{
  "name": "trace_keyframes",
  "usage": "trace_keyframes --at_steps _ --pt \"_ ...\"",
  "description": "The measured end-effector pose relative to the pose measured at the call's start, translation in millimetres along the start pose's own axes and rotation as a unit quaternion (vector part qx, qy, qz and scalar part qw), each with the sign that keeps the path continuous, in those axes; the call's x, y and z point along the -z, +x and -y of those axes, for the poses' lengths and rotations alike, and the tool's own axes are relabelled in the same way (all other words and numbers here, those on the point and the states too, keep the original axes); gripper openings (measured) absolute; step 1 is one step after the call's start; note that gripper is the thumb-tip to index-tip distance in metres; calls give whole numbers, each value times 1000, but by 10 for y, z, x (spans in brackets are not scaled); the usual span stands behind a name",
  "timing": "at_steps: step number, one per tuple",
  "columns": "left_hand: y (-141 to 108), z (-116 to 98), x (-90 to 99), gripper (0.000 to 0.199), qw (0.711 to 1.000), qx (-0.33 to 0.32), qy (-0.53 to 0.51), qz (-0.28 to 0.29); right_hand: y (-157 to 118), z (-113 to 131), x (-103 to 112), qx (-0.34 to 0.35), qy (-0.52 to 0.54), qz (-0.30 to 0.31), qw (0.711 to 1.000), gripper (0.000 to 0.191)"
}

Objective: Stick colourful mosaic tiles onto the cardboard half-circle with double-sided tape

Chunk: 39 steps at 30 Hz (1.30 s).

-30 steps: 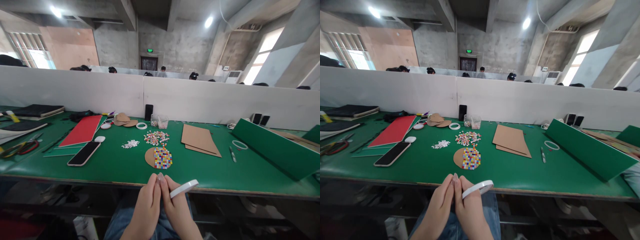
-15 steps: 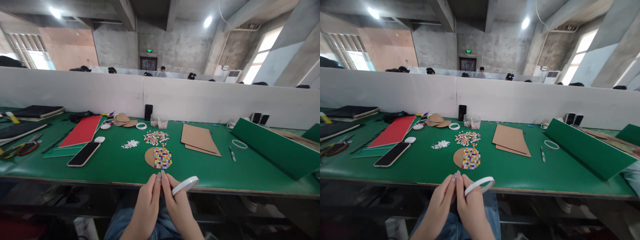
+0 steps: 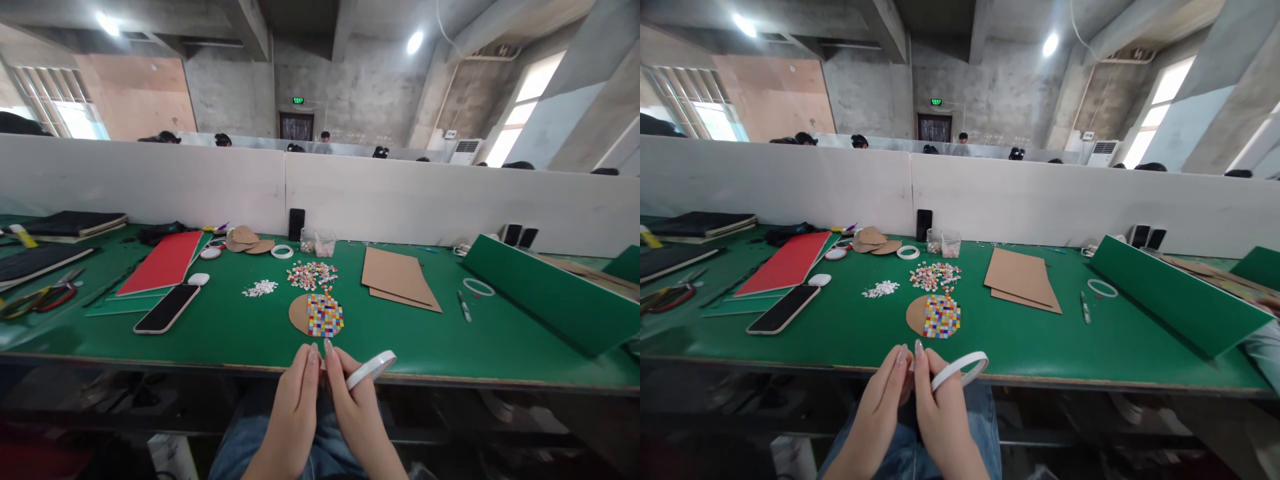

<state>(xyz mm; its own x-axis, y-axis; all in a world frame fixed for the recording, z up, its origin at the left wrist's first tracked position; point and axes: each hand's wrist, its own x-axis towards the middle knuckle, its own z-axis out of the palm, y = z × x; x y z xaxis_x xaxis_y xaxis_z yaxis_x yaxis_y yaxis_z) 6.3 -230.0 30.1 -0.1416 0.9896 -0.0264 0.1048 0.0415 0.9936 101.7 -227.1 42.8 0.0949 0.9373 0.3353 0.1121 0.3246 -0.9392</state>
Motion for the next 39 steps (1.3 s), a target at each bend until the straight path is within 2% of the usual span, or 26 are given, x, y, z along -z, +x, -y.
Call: trace_keyframes --at_steps 3,5,7,12,19,23,27,32,39 --pt "-3 -112 14 26 995 -77 35 48 7 17 8 0 -5 4 1000 36" --pt "-13 -195 18 27 986 -130 60 89 12 38 13 0 -4 10 1000 35" --pt "-25 -250 16 27 982 -148 66 99 13 53 15 -1 3 13 1000 35" --pt "-36 -234 10 26 983 -134 50 114 -4 51 22 8 -14 17 1000 35" --pt "1 -143 33 24 988 -114 39 94 -1 -4 24 77 -165 17 983 34" --pt "1 -113 35 33 993 -79 54 71 2 -18 9 91 -204 6 975 34" --pt "3 -92 32 47 994 -56 79 53 -1 -1 22 79 -219 28 972 33" --pt "22 -127 25 43 988 -90 110 61 15 24 57 63 -226 54 971 35" --pt "2 -215 21 34 985 -121 93 79 7 16 72 50 -170 71 982 34"
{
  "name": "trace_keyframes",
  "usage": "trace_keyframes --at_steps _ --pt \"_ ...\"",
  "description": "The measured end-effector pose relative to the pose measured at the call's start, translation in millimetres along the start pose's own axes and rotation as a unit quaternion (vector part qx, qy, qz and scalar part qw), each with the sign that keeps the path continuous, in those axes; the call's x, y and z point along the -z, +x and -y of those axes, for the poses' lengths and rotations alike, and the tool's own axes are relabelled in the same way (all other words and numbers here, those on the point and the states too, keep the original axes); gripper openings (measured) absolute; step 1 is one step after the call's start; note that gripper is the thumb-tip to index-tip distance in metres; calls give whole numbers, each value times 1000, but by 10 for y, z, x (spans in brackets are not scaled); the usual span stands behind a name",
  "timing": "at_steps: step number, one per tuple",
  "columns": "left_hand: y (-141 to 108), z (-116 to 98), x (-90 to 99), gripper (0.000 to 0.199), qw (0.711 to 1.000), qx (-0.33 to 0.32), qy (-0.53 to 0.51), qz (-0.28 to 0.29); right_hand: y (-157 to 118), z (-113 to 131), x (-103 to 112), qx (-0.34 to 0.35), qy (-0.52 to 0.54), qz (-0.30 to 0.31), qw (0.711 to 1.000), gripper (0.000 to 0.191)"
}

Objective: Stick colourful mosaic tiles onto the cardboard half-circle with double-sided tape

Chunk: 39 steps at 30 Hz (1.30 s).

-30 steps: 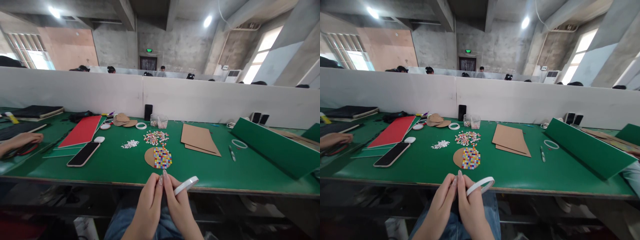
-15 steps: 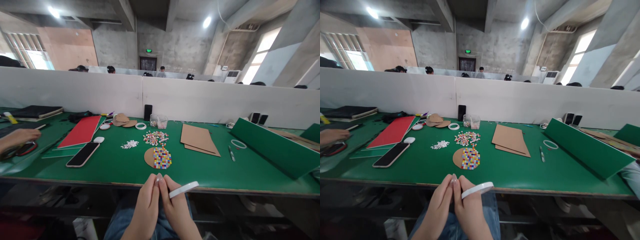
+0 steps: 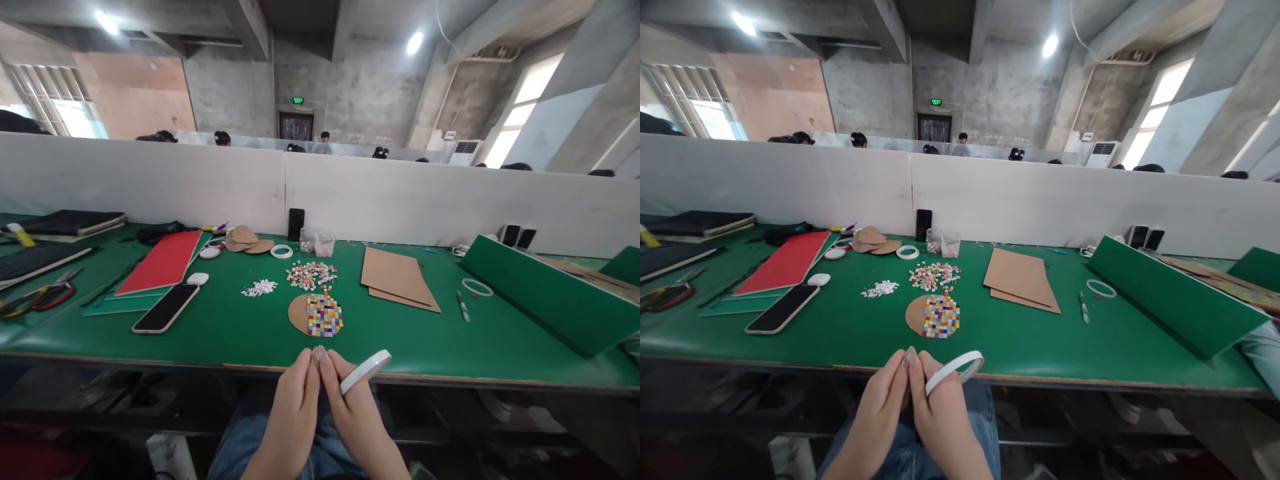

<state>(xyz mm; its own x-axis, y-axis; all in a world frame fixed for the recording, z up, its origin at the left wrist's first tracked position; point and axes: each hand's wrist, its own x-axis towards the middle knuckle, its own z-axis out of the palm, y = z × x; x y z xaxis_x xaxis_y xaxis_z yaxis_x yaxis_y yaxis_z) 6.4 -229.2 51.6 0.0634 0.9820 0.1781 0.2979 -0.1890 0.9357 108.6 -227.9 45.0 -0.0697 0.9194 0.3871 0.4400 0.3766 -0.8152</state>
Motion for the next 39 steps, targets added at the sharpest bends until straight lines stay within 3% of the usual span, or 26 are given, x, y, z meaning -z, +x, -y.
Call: trace_keyframes --at_steps 5,10,13,19,24,33,39 --pt "13 -32 -6 35 998 22 -60 17 -35 -11 8 -4 63 -22 998 34" --pt "16 -78 -22 41 981 134 -142 17 -38 16 16 -29 138 -22 990 36" --pt "7 -92 -16 41 970 165 -177 -1 -29 9 8 -39 171 -40 984 37" --pt "-1 -61 -11 31 986 86 -135 35 -23 -1 2 -56 179 -53 981 37" --pt "-2 -47 -20 26 998 25 -64 10 -6 10 -18 -55 167 -46 983 37" --pt "-13 62 -15 35 996 56 -58 -36 8 -8 12 13 15 -25 999 37" --pt "-1 42 -8 32 997 49 -53 -25 8 -2 26 26 -38 -1 999 35"
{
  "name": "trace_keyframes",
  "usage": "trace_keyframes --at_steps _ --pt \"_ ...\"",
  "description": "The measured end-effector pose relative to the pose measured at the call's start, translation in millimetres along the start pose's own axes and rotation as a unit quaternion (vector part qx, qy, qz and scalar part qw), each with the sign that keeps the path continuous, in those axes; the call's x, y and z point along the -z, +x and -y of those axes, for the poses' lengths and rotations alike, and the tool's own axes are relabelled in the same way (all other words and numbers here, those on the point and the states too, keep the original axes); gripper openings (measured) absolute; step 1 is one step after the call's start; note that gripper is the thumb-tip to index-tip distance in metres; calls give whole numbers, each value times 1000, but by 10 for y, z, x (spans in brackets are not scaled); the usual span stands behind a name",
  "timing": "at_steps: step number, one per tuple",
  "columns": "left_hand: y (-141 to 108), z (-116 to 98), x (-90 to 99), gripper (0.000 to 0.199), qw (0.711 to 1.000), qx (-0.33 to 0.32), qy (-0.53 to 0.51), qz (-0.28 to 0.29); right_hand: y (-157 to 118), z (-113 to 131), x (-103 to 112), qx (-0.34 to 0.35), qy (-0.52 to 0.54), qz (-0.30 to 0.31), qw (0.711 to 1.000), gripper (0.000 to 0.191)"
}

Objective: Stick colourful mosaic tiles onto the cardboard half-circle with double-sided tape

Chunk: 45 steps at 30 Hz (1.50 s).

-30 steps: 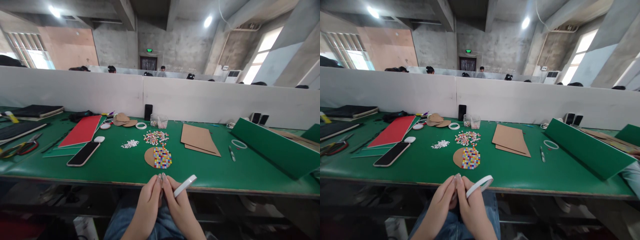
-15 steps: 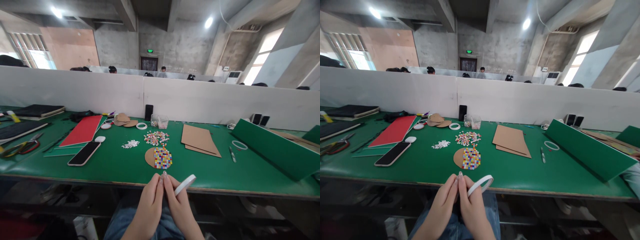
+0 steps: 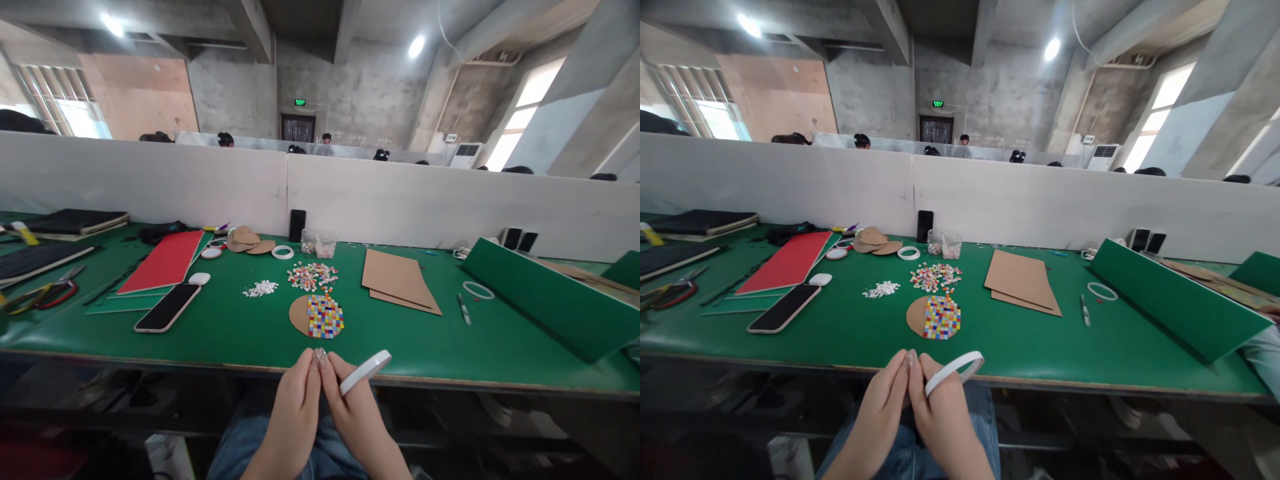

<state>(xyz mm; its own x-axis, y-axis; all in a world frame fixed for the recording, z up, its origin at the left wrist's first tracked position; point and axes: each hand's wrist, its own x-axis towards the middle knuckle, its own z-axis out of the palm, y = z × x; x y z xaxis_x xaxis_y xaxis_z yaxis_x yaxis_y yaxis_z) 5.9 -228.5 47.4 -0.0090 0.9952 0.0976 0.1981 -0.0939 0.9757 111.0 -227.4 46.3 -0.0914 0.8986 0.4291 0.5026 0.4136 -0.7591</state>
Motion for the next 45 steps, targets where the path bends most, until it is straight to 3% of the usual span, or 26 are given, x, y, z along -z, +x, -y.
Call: trace_keyframes --at_steps 7,12,18,28,35,38,41,45 --pt "7 -76 6 33 999 6 -32 30 -37 -24 -22 -6 39 -5 999 36" --pt "6 -97 9 37 992 59 -106 34 -79 -23 -68 -17 125 -51 991 38" --pt "-16 -27 -12 47 978 136 -160 7 -68 -14 -76 -33 179 -64 981 38" --pt "-15 -19 -54 50 952 181 -246 18 -56 6 -67 -48 200 -73 976 38" --pt "-9 -70 -43 45 954 178 -239 32 -38 -22 -86 -50 197 -82 976 36" --pt "-8 -22 -37 45 966 154 -206 26 -26 -9 -75 -45 198 -82 976 36" --pt "-3 21 -31 32 991 60 -115 44 -23 -1 -68 -46 184 -74 979 37" --pt "12 11 -35 29 997 -42 -24 54 -45 -18 -98 -55 170 -82 980 35"
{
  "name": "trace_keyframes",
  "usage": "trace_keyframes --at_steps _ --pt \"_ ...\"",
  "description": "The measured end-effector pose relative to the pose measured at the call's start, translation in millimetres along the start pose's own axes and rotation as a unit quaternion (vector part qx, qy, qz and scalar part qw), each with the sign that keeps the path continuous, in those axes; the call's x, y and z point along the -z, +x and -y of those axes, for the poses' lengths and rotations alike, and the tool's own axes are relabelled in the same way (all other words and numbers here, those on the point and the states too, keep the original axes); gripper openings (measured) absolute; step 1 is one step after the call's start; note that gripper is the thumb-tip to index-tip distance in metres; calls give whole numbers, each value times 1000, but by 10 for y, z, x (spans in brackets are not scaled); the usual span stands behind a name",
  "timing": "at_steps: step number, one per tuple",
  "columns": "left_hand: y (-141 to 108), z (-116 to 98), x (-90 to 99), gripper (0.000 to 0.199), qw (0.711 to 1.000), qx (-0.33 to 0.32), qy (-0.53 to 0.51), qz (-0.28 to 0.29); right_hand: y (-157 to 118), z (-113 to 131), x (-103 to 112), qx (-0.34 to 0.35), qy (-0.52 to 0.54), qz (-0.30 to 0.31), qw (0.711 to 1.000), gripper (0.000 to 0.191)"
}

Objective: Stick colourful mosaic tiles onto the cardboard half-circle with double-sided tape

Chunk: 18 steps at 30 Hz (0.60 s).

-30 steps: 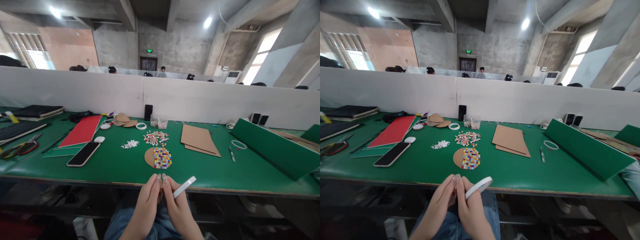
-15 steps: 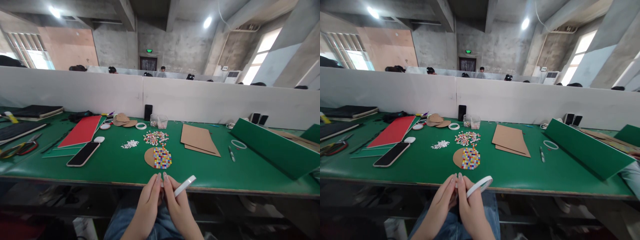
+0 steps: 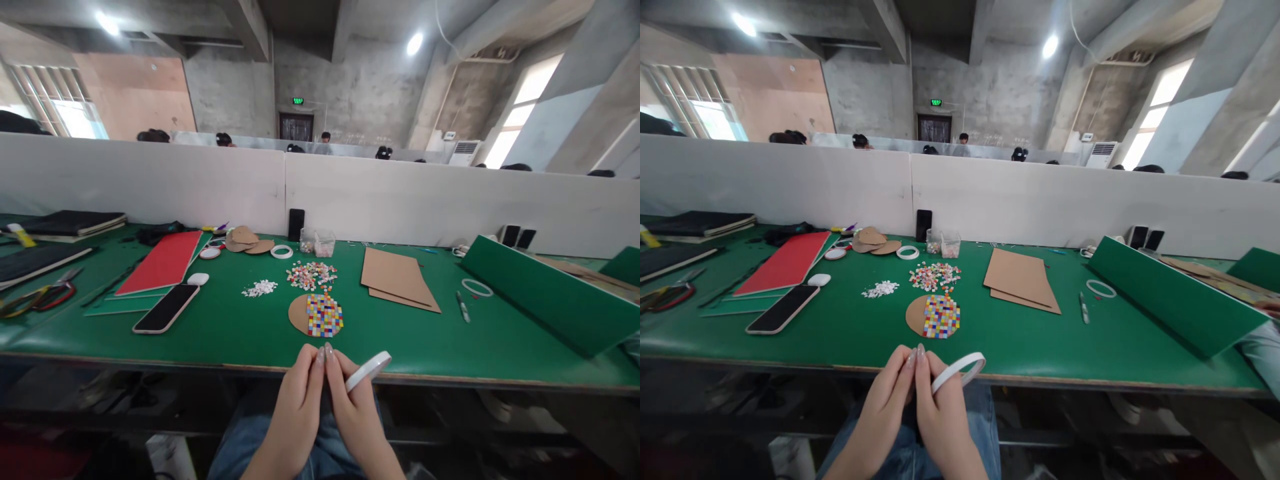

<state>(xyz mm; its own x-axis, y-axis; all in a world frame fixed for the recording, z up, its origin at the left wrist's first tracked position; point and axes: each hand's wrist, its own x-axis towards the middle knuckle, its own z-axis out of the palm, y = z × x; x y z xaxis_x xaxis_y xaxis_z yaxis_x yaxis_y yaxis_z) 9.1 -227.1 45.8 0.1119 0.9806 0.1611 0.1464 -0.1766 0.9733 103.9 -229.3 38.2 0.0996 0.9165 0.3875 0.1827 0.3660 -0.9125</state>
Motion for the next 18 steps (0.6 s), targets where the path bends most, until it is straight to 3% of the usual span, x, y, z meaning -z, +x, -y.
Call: trace_keyframes --at_steps 18 --pt "24 23 17 25 992 -77 92 -39 -14 -47 -27 37 -111 29 993 29"
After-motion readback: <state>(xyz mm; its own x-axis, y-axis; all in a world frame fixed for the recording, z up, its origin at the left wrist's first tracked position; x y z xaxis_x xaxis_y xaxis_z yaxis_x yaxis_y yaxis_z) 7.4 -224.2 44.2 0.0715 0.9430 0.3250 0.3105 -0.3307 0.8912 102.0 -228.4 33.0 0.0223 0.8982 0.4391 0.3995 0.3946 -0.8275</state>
